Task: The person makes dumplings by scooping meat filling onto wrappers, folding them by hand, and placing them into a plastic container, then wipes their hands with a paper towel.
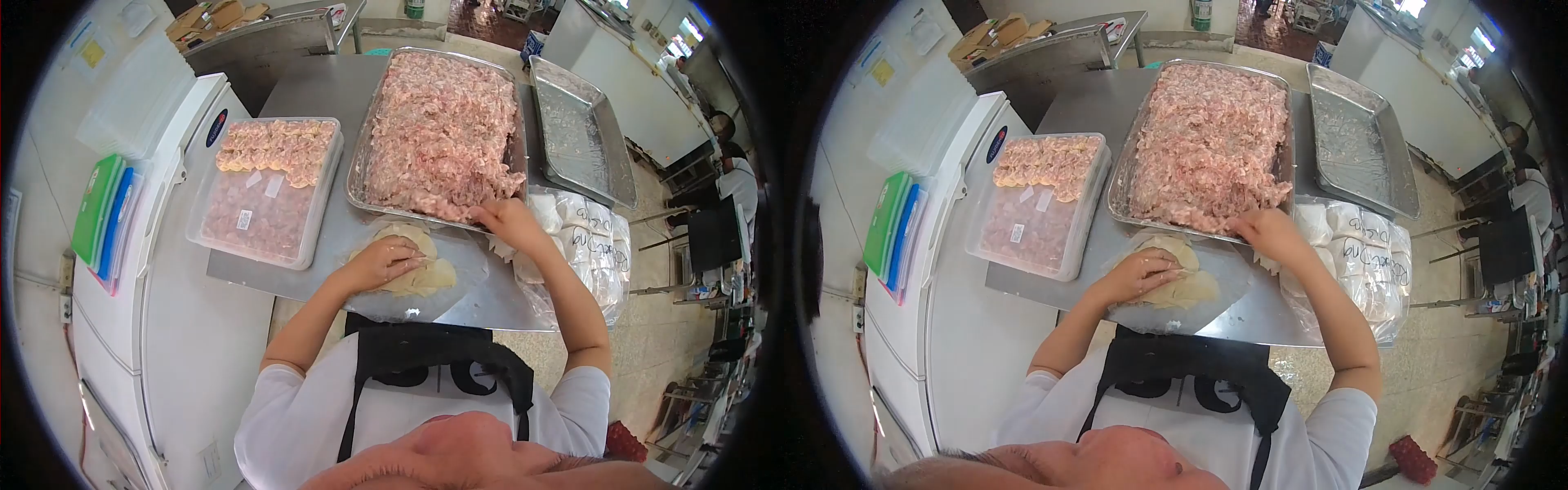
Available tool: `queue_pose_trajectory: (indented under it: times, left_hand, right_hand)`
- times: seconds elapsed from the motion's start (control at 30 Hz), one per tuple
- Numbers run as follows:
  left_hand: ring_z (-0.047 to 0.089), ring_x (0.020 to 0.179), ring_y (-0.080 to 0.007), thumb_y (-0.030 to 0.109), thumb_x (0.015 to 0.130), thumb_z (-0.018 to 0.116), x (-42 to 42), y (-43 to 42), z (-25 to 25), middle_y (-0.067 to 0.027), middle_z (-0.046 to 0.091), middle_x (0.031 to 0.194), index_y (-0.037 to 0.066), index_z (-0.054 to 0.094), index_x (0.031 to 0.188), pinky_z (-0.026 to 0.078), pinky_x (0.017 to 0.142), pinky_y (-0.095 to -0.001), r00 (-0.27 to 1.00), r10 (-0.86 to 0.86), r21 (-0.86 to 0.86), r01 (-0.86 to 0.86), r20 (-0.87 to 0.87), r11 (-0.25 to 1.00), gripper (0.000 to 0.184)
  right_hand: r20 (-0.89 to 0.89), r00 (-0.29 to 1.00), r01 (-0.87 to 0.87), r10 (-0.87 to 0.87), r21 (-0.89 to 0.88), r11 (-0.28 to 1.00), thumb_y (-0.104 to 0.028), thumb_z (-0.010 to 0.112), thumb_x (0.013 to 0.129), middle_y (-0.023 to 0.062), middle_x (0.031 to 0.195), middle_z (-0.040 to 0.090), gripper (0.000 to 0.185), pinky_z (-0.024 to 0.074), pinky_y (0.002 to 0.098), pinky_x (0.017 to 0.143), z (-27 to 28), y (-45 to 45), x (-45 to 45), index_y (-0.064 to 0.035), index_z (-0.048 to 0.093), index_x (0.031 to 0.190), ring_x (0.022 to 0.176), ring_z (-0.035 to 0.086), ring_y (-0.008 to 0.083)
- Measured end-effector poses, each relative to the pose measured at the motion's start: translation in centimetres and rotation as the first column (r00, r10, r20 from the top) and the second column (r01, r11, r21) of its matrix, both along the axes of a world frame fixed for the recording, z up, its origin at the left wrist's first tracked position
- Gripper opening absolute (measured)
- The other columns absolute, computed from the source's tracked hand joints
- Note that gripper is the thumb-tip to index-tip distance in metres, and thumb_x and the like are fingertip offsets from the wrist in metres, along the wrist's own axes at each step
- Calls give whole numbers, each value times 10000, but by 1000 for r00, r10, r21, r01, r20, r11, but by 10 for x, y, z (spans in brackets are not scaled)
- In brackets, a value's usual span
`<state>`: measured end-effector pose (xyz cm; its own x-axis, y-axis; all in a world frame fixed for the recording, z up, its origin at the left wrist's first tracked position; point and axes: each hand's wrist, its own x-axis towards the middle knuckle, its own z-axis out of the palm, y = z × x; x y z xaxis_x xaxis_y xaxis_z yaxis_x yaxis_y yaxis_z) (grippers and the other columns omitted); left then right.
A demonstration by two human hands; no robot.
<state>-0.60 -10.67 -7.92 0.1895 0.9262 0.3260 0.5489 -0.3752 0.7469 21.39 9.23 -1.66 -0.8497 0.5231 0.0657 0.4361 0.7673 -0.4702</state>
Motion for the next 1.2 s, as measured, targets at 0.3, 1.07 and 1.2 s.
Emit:
queue_pose_trajectory:
  times: [0.3,1.07,1.2]
  left_hand:
    - [603,862,-234,232,838,706,12,-5,11,-83,629,902,20,675,915,479,769,-343,962,229,-15,-234,-149,972,228]
    - [578,898,-325,201,820,677,60,-3,3,-125,608,945,51,654,960,473,827,-399,950,-78,31,91,-304,995,206]
    - [598,831,-281,158,851,649,35,6,10,-109,615,853,47,663,941,489,771,-371,989,70,7,-70,-131,998,144]
  right_hand:
    - [338,939,-61,-62,341,938,-363,544,937,163,753,653,351,485,449,627,34,-16,24,-57,675,826,725,635,370]
    - [-267,885,163,-382,-589,791,-377,526,983,-66,499,370,403,242,231,455,-2,-2,14,-31,727,933,468,316,39]
    - [-296,868,151,-399,-607,780,-361,544,979,-65,529,402,394,266,241,462,-10,0,13,-12,716,916,490,343,44]
